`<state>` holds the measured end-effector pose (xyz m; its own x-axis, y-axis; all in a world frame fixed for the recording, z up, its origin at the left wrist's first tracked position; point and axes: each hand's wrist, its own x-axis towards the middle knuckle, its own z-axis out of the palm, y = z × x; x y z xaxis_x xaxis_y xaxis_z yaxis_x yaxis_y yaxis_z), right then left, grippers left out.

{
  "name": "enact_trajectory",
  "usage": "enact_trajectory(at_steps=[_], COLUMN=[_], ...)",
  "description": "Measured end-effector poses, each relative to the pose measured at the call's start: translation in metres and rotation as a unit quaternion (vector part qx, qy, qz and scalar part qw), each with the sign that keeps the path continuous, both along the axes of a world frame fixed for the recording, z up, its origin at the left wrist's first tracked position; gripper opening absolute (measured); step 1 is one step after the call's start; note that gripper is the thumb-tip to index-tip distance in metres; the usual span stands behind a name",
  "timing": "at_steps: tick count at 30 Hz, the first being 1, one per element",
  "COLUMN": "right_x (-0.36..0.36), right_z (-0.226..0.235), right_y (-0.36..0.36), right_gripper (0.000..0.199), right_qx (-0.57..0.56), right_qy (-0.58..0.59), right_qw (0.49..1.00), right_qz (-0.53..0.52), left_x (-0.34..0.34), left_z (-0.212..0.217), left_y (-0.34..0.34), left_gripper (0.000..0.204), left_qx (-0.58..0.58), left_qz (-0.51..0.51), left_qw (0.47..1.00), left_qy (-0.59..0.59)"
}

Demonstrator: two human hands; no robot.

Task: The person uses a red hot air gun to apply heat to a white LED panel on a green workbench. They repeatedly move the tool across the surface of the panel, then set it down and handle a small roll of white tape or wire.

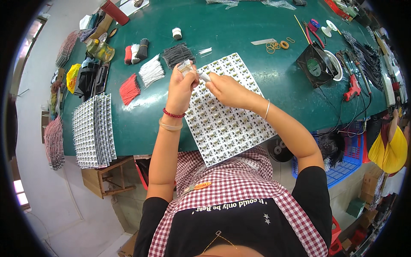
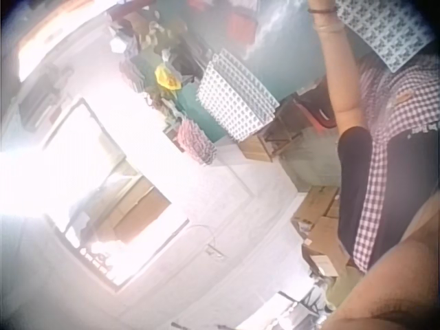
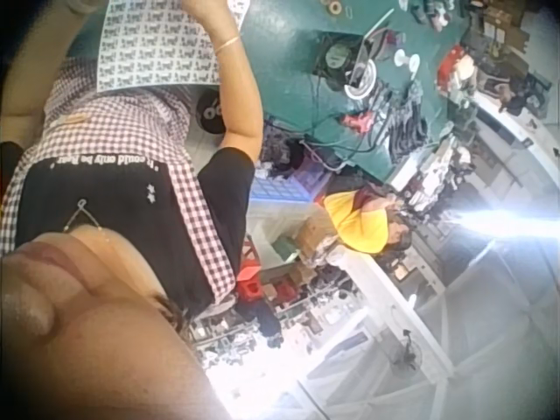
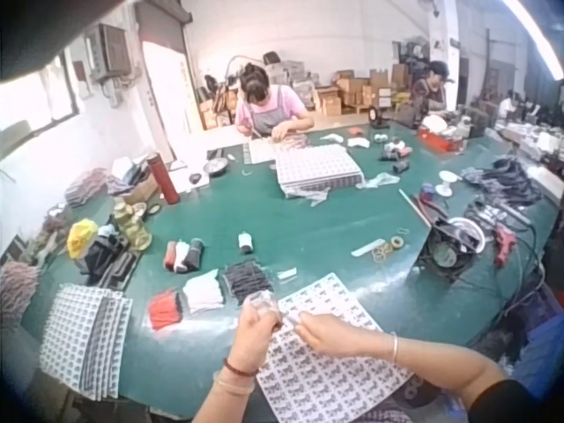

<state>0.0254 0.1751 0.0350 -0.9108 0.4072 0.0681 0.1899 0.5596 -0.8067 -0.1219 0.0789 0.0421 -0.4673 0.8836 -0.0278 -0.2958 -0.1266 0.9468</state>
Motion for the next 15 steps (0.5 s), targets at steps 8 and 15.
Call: enact_trajectory(at_steps=[8,15], right_x=[-0.046,-0.109], right_z=[-0.025,-0.085], right_y=[0.064,0.139], right_gripper=[0.025,0.016], right_qx=[-0.286,0.171], right_qy=[-0.048,-0.384], right_qw=[0.946,0.906], right_qz=[-0.146,0.040], left_x=[0.003,-0.006], left_z=[0.000,-0.007], left_y=[-0.009,-0.019], left_gripper=[0.026,0.027], left_qx=[0.046,0.078], left_qz=[0.000,-0.008], left_qw=[0.992,0.979], left_qy=[-0.113,-0.186])
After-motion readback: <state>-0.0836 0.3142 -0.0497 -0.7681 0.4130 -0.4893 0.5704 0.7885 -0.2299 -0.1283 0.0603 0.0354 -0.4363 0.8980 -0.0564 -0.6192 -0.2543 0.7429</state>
